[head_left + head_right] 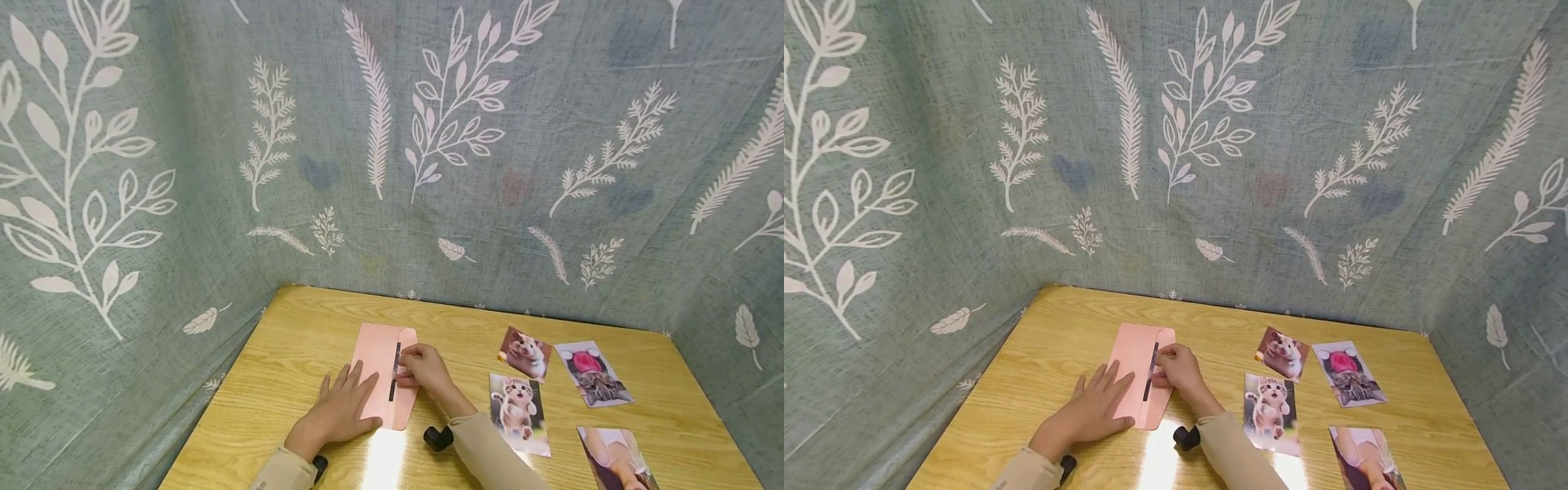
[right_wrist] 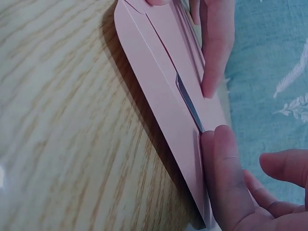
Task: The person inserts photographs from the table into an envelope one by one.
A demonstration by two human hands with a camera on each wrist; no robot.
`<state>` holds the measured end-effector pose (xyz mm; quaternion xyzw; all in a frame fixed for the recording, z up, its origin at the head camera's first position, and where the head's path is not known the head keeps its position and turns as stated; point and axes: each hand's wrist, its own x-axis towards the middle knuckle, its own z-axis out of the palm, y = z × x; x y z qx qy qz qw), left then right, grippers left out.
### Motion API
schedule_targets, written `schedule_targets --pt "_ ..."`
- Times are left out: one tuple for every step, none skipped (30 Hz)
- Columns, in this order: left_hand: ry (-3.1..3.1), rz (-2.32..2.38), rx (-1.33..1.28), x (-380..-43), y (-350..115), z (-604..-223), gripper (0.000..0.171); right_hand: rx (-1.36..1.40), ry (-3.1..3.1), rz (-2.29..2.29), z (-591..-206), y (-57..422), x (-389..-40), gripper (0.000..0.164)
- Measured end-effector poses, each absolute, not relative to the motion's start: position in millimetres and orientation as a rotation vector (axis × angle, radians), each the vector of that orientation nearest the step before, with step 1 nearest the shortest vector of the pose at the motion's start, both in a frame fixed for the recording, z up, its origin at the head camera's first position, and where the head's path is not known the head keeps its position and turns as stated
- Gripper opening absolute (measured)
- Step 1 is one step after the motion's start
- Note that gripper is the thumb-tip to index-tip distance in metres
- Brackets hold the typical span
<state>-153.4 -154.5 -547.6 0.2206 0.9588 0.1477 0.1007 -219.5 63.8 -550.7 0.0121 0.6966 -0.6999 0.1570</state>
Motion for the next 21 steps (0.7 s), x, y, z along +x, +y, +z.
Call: schedule_targets --pt "2.833 0.436 0.649 -153.2 -154.7 -547.6 0.086 0.035 1.993 -2.002 -550.6 63.6 -219.4 0.029" --pt "2.834 0.437 0.649 -153.1 -154.8 -547.8 0.086 0.036 1.992 -2.001 -550.5 63.5 -219.2 0.029" --pt "2.834 0.439 0.649 -153.2 -154.9 -548.1 0.086 0.037 1.99 -2.002 -550.1 63.4 -219.0 0.029" --pt "2.832 0.444 0.649 -153.1 -155.0 -547.9 0.086 0.04 1.988 -2.004 -549.7 63.3 -218.8 0.029" --pt "2.832 0.448 0.649 -153.2 -155.0 -547.7 0.086 0.042 1.987 -2.005 -549.4 63.2 -218.7 0.03" --pt "2.831 0.452 0.649 -153.3 -154.9 -547.5 0.086 0.044 1.988 -2.005 -548.9 63.2 -218.5 0.03" --pt "2.831 0.451 0.65 -153.4 -154.8 -547.5 0.086 0.048 1.988 -2.006 -548.5 63.1 -218.3 0.03" --pt "2.83 0.448 0.65 -153.5 -154.7 -547.7 0.086 0.054 1.989 -2.006 -548.2 63.0 -218.1 0.03" --pt "2.829 0.447 0.65 -153.5 -154.6 -547.5 0.086 0.059 1.991 -2.005 -547.8 62.9 -217.9 0.03" --pt "2.827 0.448 0.649 -153.4 -154.6 -547.5 0.086 0.063 1.992 -2.004 -547.6 62.8 -217.8 0.029" --pt "2.825 0.446 0.648 -153.4 -154.5 -547.6 0.086 0.067 1.994 -2.003 -547.5 62.6 -217.7 0.029" --pt "2.822 0.446 0.648 -153.3 -154.5 -547.7 0.086 0.069 1.994 -2.004 -547.5 62.6 -217.7 0.029" --pt "2.82 0.447 0.648 -153.3 -154.6 -548.0 0.086 0.07 1.996 -2.003 -547.7 62.6 -217.7 0.028" --pt "2.818 0.452 0.647 -153.2 -154.7 -548.0 0.086 0.069 1.998 -2.003 -548.1 62.6 -217.7 0.028" --pt "2.816 0.457 0.647 -153.2 -154.8 -548.4 0.086 0.067 1.998 -2.004 -548.6 62.7 -217.9 0.028" --pt "2.815 0.46 0.647 -153.3 -155.0 -548.7 0.086 0.066 1.997 -2.005 -549.3 62.9 -218.0 0.028" --pt "2.816 0.46 0.648 -153.4 -155.2 -549.0 0.086 0.065 1.996 -2.006 -549.9 63.1 -218.3 0.028" --pt "2.817 0.46 0.649 -153.6 -155.3 -549.2 0.086 0.065 1.995 -2.007 -550.6 63.3 -218.5 0.028" --pt "2.818 0.462 0.65 -153.7 -155.4 -549.2 0.086 0.066 1.99 -2.01 -550.9 63.4 -218.7 0.028" --pt "2.819 0.464 0.651 -153.8 -155.5 -549.2 0.086 0.067 1.984 -2.013 -551.1 63.5 -218.8 0.028" --pt "2.819 0.465 0.65 -153.9 -155.5 -549.2 0.086 0.069 1.978 -2.016 -550.9 63.7 -218.9 0.028"
